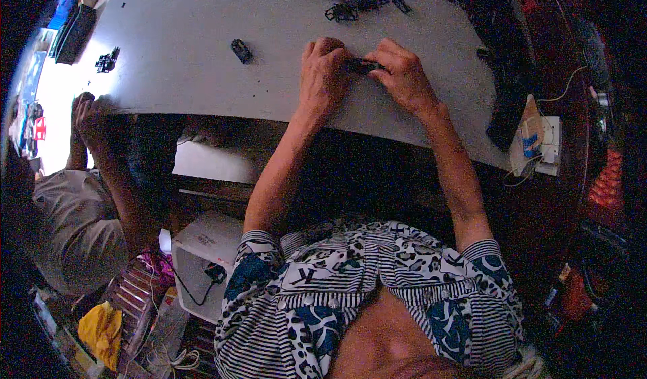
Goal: The person assembles small plastic parts by hand, fitting pieces together and placing the assembled units on the table.
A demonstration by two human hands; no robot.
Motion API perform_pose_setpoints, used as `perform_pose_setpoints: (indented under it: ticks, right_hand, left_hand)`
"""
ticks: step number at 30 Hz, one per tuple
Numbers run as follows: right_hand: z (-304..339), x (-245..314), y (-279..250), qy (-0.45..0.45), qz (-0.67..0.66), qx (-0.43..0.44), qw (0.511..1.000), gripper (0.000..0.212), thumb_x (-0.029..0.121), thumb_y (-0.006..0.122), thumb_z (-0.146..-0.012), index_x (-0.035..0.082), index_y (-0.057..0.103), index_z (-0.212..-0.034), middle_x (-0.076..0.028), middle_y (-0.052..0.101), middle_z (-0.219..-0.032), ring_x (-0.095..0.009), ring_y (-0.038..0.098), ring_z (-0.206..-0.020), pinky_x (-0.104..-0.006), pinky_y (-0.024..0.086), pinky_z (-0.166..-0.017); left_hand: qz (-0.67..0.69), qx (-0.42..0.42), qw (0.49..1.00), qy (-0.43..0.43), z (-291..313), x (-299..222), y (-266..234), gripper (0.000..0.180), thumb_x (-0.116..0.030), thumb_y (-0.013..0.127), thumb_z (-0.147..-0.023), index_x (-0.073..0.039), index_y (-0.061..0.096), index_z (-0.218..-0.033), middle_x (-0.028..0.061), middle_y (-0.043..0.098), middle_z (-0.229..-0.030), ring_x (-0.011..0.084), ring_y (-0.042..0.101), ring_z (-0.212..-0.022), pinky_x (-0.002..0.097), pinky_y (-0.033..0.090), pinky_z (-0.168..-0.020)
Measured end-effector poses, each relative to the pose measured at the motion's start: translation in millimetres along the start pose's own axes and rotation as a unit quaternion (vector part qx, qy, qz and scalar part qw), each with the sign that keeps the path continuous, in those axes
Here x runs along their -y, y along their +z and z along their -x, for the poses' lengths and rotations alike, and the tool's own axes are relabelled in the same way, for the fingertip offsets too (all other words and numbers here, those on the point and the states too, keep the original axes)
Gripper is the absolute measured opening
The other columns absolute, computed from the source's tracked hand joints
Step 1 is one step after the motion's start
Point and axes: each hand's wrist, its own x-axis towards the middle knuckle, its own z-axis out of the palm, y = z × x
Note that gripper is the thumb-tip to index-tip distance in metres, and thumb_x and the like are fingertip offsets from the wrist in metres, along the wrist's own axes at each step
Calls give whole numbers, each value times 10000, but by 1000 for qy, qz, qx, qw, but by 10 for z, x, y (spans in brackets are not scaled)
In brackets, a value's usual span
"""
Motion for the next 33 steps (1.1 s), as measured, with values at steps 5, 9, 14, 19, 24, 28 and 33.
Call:
perform_pose_setpoints:
  ticks: [5,9,14,19,24,28,33]
  right_hand:
    - [-9,43,5,-19,16,-1,1000,246,1,658,-650,1,576,-882,-129,532,-841,-332,563,-814,-382,470,-698]
    - [-41,87,70,-11,71,38,997,201,1,656,-649,-7,530,-805,-142,516,-830,-357,555,-811,-409,465,-688]
    - [-181,220,360,12,40,-17,999,219,-1,662,-641,-2,546,-827,-154,519,-842,-362,555,-814,-423,464,-701]
    - [-729,436,813,54,-94,-31,994,333,15,672,-638,10,590,-961,-175,546,-894,-357,550,-870,-416,456,-758]
    - [-791,77,331,41,22,-109,993,321,98,683,-662,42,614,-971,-149,563,-929,-328,560,-891,-399,463,-760]
    - [-636,-568,-162,178,196,-142,954,299,139,684,-693,60,619,-974,-130,564,-950,-322,561,-904,-399,466,-772]
    - [-327,-1071,26,110,230,-117,960,247,140,639,-743,59,617,-976,-129,569,-989,-326,563,-913,-409,467,-797]
  left_hand:
    - [4,7,1000,2,12,-55,-20,228,-122,677,-654,-79,642,-875,97,559,-1001,308,482,-949,393,397,-823]
    - [13,10,1000,-8,41,-88,-105,270,-83,687,-627,-83,633,-891,92,557,-1002,308,483,-958,389,400,-826]
    - [47,-26,993,-110,119,-182,-414,298,-4,675,-612,-85,632,-896,87,566,-969,286,514,-946,371,421,-810]
    - [-9,-136,988,-74,-146,-242,-747,254,59,607,-657,-77,626,-870,85,579,-915,273,538,-915,358,428,-794]
    - [-98,-83,991,-41,-443,36,-935,312,74,563,-687,-88,612,-948,88,590,-981,297,534,-929,368,424,-803]
    - [-158,-28,987,33,-856,374,-608,377,80,526,-703,-57,581,-1049,119,575,-1041,329,515,-959,388,418,-837]
    - [-186,-27,977,100,-1122,821,-226,340,35,523,-712,-48,580,-1036,148,566,-1040,335,499,-982,409,412,-846]
